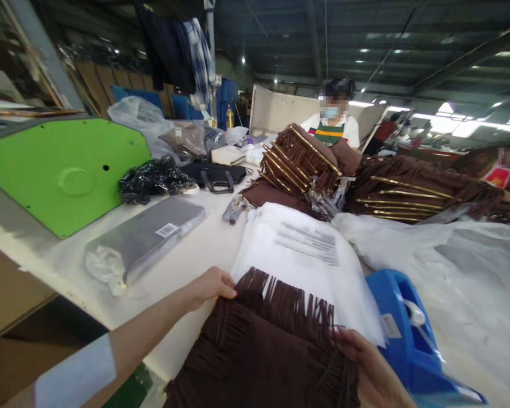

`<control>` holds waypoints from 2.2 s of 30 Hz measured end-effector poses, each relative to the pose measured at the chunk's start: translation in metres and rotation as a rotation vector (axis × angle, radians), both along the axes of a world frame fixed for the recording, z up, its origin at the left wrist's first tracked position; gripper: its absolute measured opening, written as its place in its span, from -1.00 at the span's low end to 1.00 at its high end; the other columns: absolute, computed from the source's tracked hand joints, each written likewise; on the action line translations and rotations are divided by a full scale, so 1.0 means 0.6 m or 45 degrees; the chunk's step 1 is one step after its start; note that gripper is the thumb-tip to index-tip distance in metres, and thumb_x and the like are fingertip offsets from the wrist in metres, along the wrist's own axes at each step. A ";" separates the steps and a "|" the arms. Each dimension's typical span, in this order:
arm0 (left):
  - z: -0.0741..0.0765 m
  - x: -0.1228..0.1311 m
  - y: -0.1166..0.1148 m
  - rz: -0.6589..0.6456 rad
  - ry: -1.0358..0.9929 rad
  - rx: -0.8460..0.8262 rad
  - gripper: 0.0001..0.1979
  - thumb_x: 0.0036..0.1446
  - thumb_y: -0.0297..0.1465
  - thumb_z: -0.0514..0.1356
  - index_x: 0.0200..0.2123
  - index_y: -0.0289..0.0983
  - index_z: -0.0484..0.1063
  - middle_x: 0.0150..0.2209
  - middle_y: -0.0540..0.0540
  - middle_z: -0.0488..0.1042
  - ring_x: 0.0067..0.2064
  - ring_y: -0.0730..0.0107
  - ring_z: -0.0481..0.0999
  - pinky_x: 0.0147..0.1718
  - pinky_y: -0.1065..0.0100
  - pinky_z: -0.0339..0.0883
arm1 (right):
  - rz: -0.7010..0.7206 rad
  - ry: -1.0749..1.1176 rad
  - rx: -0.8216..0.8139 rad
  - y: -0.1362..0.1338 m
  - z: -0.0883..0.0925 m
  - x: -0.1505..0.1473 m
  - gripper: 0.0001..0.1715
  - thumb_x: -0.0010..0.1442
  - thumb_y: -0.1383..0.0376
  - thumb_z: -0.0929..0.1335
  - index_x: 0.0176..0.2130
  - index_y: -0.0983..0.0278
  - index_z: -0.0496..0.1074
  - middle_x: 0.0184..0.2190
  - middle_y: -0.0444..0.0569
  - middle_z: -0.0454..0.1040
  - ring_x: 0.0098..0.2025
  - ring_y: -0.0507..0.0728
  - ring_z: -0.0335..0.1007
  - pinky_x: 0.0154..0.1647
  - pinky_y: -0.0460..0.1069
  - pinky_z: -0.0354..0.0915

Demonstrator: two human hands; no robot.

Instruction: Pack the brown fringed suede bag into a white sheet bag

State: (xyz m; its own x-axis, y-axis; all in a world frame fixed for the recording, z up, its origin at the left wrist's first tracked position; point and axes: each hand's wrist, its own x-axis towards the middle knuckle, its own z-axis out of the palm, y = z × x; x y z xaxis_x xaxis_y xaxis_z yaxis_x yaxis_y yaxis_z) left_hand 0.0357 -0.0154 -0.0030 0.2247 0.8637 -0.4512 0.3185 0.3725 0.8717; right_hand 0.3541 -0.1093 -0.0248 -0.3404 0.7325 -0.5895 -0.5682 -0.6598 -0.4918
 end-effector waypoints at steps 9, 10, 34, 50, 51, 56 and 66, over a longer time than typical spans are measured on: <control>0.021 -0.006 0.026 -0.274 -0.074 -0.221 -0.80 -0.49 -0.40 0.35 -0.64 -0.34 0.50 -0.65 -0.01 0.44 -0.53 0.40 0.33 -0.47 0.35 0.17 | 0.228 0.065 0.054 0.017 -0.008 -0.003 -0.70 0.09 0.16 0.35 -0.34 0.36 0.53 -0.42 0.05 0.56 -0.26 0.15 0.50 -0.05 0.06 0.33; 0.020 -0.007 0.029 -0.292 -0.092 -0.252 -0.78 -0.50 -0.40 0.37 -0.63 -0.34 0.50 -0.63 -0.02 0.46 -0.52 0.39 0.35 -0.47 0.35 0.19 | 0.231 0.052 0.053 0.019 -0.010 -0.001 -0.72 0.08 0.19 0.36 -0.34 0.37 0.53 -0.43 0.05 0.56 -0.26 0.14 0.50 -0.03 0.05 0.32; -0.077 0.001 0.067 -0.962 -0.908 -0.783 -0.33 -0.25 -0.35 0.38 0.01 -0.34 0.35 -0.30 -0.15 0.57 -0.19 0.02 0.53 -0.17 0.04 0.40 | 0.539 -0.021 0.441 0.061 -0.064 -0.005 -0.38 -0.07 0.07 0.40 -0.03 0.27 0.41 -0.13 0.05 0.51 0.09 0.28 0.28 0.24 0.18 0.02; -0.076 0.026 0.055 -0.767 -0.933 -0.827 -0.22 -0.42 -0.33 0.40 0.01 -0.31 0.34 -0.15 -0.18 0.52 -0.17 0.02 0.51 -0.25 0.10 0.43 | 0.579 -0.205 0.556 0.074 -0.112 0.009 -0.36 -0.14 -0.09 0.39 -0.13 0.23 0.48 -0.15 0.03 0.52 0.12 0.32 0.24 0.23 0.18 0.04; -0.079 0.026 0.056 -0.792 -0.938 -0.825 -0.21 -0.41 -0.33 0.39 0.02 -0.32 0.33 -0.14 -0.19 0.51 -0.17 0.01 0.51 -0.24 0.09 0.43 | 0.549 -0.186 0.538 0.073 -0.108 0.007 -0.35 -0.14 -0.08 0.39 -0.12 0.22 0.47 -0.15 0.03 0.52 0.12 0.32 0.24 0.23 0.19 0.05; -0.086 0.023 0.060 -0.879 -0.935 -0.792 -0.18 -0.40 -0.34 0.40 0.05 -0.32 0.29 -0.17 -0.18 0.52 -0.17 0.02 0.51 -0.22 0.09 0.43 | 0.572 -0.140 0.528 0.069 -0.076 -0.001 -0.30 -0.14 -0.04 0.40 -0.04 0.22 0.41 -0.10 0.04 0.49 0.13 0.30 0.23 0.20 0.16 0.09; 0.049 0.049 0.023 -1.639 -0.261 -0.133 -0.29 -0.19 -0.23 0.37 0.07 -0.31 0.31 0.02 -0.15 0.42 0.06 0.01 0.37 0.06 0.13 0.23 | 1.190 -0.674 1.088 0.028 0.092 -0.052 -0.15 0.02 0.11 0.40 0.21 0.21 0.07 0.16 0.04 0.24 0.19 0.22 0.15 0.19 0.12 0.14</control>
State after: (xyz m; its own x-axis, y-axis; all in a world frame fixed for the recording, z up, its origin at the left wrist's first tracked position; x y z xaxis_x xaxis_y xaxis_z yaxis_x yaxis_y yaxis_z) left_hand 0.0648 -0.0015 0.0263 0.9305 -0.0578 -0.3617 0.3606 -0.0293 0.9323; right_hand 0.3231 -0.0925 0.0303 -0.7811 0.5541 -0.2877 0.2977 -0.0745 -0.9517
